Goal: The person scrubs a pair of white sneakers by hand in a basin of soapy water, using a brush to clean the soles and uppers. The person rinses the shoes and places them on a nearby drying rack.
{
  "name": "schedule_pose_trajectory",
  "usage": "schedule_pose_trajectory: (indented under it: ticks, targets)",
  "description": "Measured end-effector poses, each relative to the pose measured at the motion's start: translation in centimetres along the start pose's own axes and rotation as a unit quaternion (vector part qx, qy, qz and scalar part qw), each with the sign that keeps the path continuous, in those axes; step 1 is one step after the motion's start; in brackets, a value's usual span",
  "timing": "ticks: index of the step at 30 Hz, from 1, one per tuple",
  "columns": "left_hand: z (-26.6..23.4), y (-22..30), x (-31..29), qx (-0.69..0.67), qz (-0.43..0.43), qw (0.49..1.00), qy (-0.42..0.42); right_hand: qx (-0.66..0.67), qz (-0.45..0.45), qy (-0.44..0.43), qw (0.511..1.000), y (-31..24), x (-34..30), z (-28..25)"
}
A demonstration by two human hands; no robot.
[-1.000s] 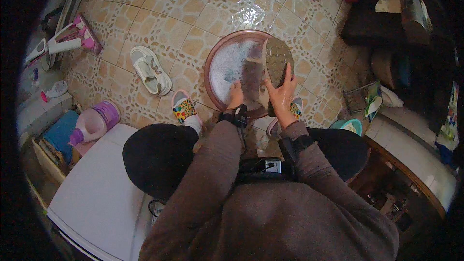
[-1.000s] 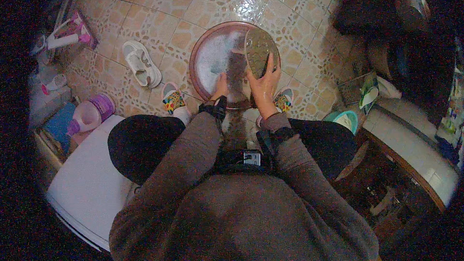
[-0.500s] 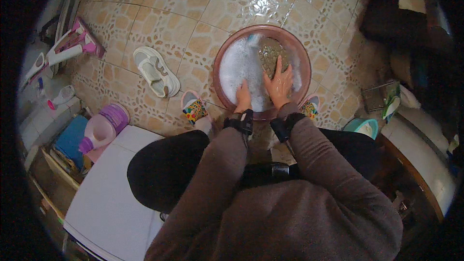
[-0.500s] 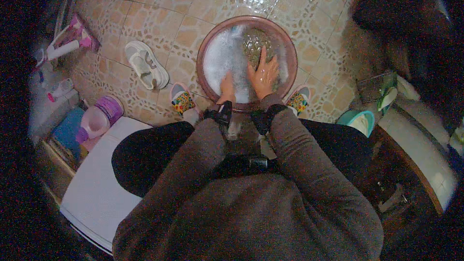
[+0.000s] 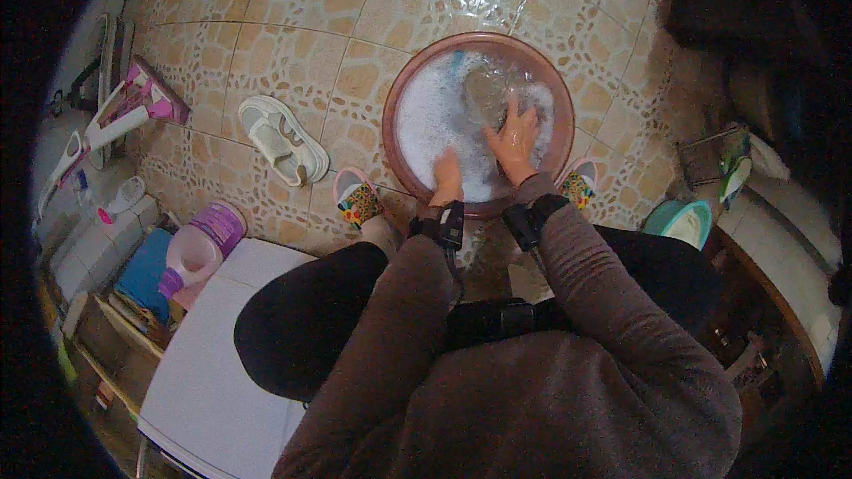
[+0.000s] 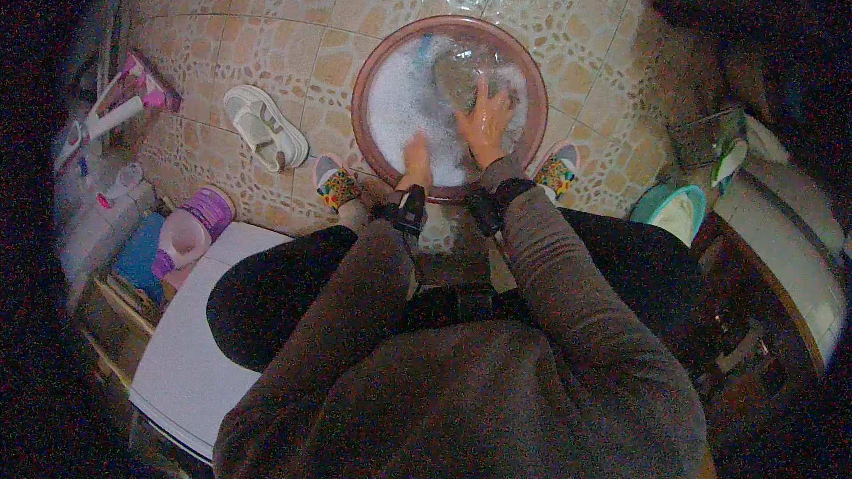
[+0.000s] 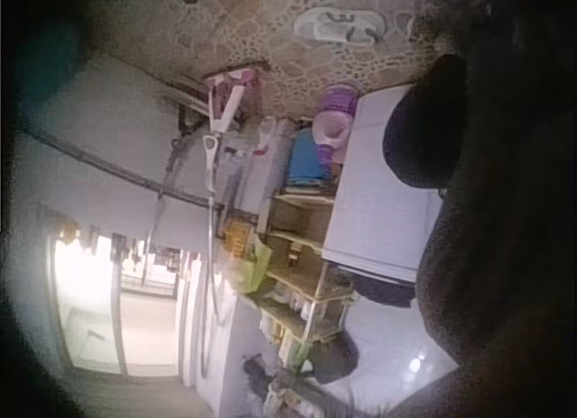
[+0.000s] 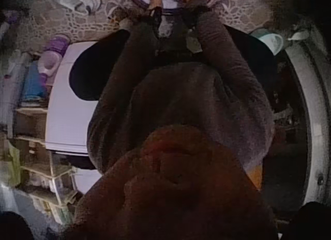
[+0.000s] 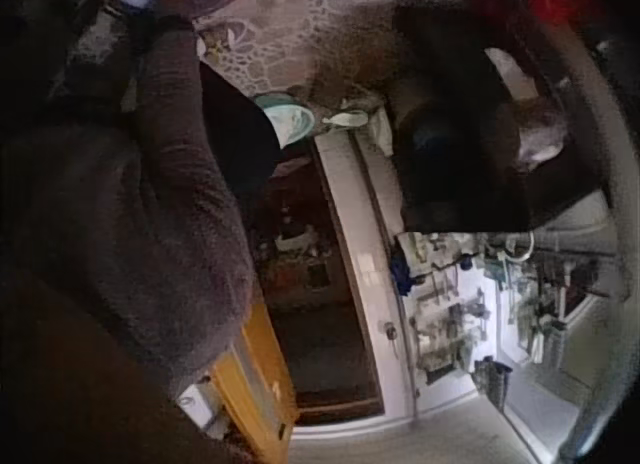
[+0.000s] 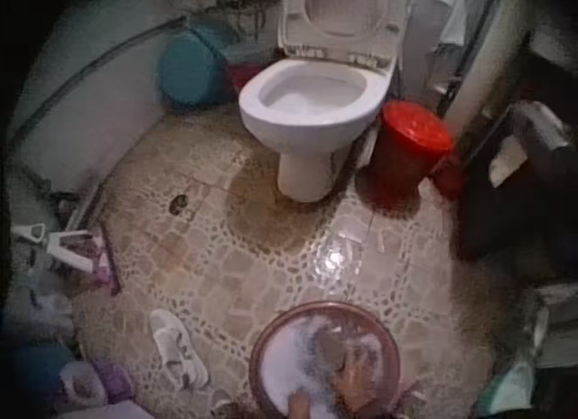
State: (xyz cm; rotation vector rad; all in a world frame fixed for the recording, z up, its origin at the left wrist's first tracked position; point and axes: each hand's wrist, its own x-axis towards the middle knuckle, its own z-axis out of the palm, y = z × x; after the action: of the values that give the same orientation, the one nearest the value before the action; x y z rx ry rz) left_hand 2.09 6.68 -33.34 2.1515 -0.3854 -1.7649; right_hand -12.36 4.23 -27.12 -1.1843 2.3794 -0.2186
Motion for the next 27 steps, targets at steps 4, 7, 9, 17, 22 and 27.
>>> schedule_pose_trajectory:
  ticks: [4,7,9,17,22,27]
  targets:
    - [-0.8,-0.8,1.6,-0.033,0.073,0.993,-0.084,0.03,-0.035,0.092,0.995,-2.2,-1.7,-4.8]
    - [-0.6,-0.6,1.1,0.061,0.103,0.992,-0.046,0.051,-0.053,0.123,0.99,-3.3,-3.6,-8.6]
    - [-0.2,-0.3,-0.1,0.123,0.101,0.987,-0.024,0.051,-0.098,0.173,0.979,-4.1,-4.8,-11.0]
    - [-0.4,0.2,-1.4,0.027,0.171,0.984,-0.034,0.084,-0.098,0.194,0.972,-4.8,-5.8,-13.6]
    - [-0.8,1.0,-1.5,0.076,0.069,0.994,0.037,-0.004,-0.007,0.114,0.993,-3.4,-3.5,-6.2]
    - [-0.7,-0.8,0.3,0.062,0.02,0.996,0.061,-0.048,0.004,0.062,0.997,-2.9,-1.5,-1.6]
